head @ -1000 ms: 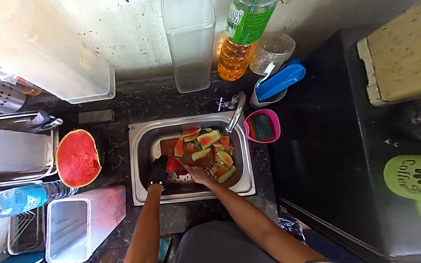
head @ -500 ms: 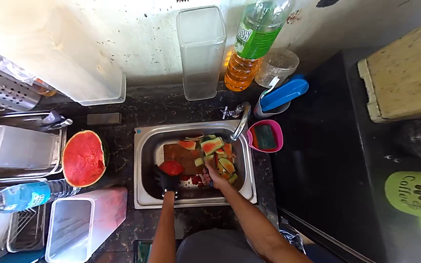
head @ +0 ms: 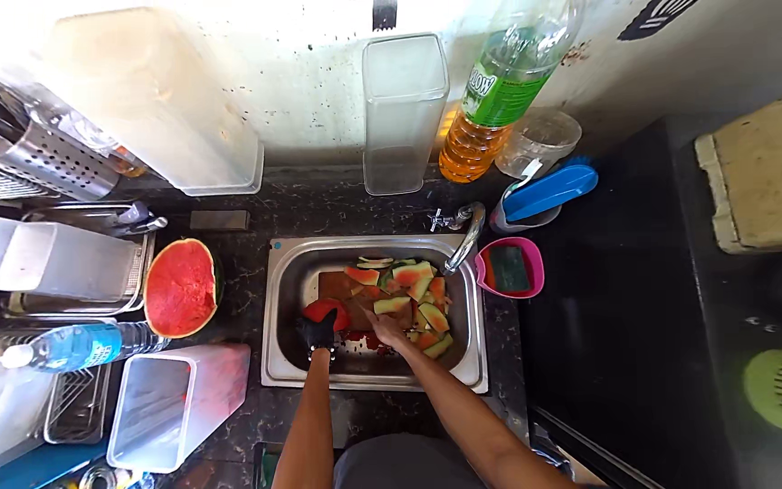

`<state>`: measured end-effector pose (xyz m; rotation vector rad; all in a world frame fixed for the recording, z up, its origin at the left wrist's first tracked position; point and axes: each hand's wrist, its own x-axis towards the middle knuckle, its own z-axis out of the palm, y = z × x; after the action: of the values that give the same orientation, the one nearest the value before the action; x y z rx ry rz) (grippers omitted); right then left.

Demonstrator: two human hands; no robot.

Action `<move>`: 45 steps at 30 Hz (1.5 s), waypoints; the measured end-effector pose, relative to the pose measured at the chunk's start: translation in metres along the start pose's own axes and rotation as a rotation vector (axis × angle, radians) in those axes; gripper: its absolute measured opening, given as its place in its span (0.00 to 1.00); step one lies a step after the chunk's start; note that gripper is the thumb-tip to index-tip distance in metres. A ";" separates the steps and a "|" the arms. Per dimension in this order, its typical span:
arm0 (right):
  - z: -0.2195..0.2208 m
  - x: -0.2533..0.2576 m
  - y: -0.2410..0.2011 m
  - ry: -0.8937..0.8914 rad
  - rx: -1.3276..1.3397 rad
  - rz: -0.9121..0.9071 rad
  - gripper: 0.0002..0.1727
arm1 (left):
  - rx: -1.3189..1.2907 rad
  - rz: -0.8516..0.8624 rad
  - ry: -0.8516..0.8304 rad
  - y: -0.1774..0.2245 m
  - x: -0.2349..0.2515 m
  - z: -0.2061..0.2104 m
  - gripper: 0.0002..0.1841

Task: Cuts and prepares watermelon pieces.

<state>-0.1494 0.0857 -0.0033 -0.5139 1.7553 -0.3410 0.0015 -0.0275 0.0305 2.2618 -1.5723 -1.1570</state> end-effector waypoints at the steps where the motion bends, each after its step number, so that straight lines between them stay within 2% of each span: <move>1: -0.001 0.001 0.010 0.035 0.105 0.011 0.45 | 0.007 0.015 -0.009 0.001 -0.002 -0.001 0.64; 3: -0.002 0.001 0.030 0.095 0.292 0.048 0.43 | 0.051 0.087 -0.050 -0.002 -0.003 -0.006 0.65; 5: -0.003 -0.010 0.038 0.120 0.464 0.078 0.40 | 0.077 0.248 -0.123 -0.015 0.007 -0.009 0.66; 8: -0.003 -0.032 0.037 0.111 0.531 0.075 0.39 | 0.067 0.446 -0.272 -0.018 0.015 -0.006 0.70; 10: 0.000 -0.036 0.036 0.089 0.463 0.065 0.39 | -0.079 0.456 -0.286 -0.015 0.010 0.006 0.71; 12: 0.001 -0.034 0.037 0.070 0.340 0.047 0.38 | -0.248 0.380 -0.182 -0.012 0.002 0.021 0.72; 14: -0.008 -0.036 0.036 0.086 0.226 0.037 0.37 | -0.200 0.327 -0.068 -0.006 -0.005 0.029 0.72; 16: -0.020 -0.049 0.026 0.129 0.164 0.069 0.37 | 0.174 0.317 0.017 0.010 -0.017 0.025 0.67; 17: -0.028 -0.059 0.019 0.145 0.145 0.097 0.37 | 0.350 0.369 0.024 0.022 -0.026 0.023 0.60; 19: -0.041 -0.081 0.014 0.205 0.099 0.143 0.36 | 0.466 0.551 -0.085 0.046 -0.040 0.028 0.42; 20: -0.046 -0.094 0.016 0.256 0.057 0.142 0.36 | 0.413 0.599 -0.186 0.055 -0.042 0.036 0.38; 22: -0.049 -0.120 0.030 0.382 0.027 0.058 0.34 | 0.229 0.523 -0.339 0.070 -0.037 0.055 0.43; 25: -0.043 -0.152 0.071 0.637 0.126 -0.246 0.29 | 0.054 0.383 -0.202 0.068 -0.006 0.097 0.52; 27: -0.037 -0.161 0.101 0.735 0.182 -0.349 0.28 | 0.136 0.435 -0.152 0.063 0.013 0.128 0.51; 29: -0.023 -0.153 0.138 0.817 0.292 -0.402 0.27 | 0.277 0.564 -0.160 0.058 0.006 0.149 0.46; 30: -0.014 -0.148 0.153 0.868 0.359 -0.427 0.28 | 0.322 0.621 -0.207 0.055 -0.008 0.154 0.45; 33: 0.000 -0.138 0.164 0.927 0.411 -0.483 0.30 | 0.554 0.698 -0.528 0.065 -0.071 0.142 0.41; 35: 0.001 -0.134 0.163 0.928 0.395 -0.496 0.31 | 0.400 0.906 -0.418 0.030 -0.107 0.165 0.36; 36: -0.001 -0.134 0.163 0.926 0.388 -0.507 0.31 | 0.469 0.874 -0.488 0.034 -0.134 0.155 0.33; 37: -0.001 -0.135 0.163 0.927 0.380 -0.516 0.31 | 0.754 0.655 -0.803 0.068 -0.157 0.128 0.33; 38: -0.001 -0.136 0.163 0.931 0.367 -0.522 0.30 | 0.799 0.568 -0.954 0.080 -0.165 0.124 0.34; 40: -0.001 -0.137 0.163 0.931 0.339 -0.519 0.29 | 0.599 0.743 -0.945 0.049 -0.153 0.150 0.35; 42: -0.002 -0.138 0.161 0.936 0.301 -0.503 0.29 | 0.448 0.853 -0.964 0.032 -0.143 0.141 0.28; 44: -0.001 -0.140 0.160 0.950 0.255 -0.482 0.29 | 0.231 0.722 -1.027 0.029 -0.145 0.096 0.24; 45: -0.002 -0.140 0.158 0.965 0.226 -0.475 0.29 | 0.103 0.614 -0.982 0.026 -0.146 0.077 0.20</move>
<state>-0.1500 0.2923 0.0375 -0.6534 2.4467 -1.2703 -0.0910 0.1074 0.0639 1.0216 -2.3967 -2.1044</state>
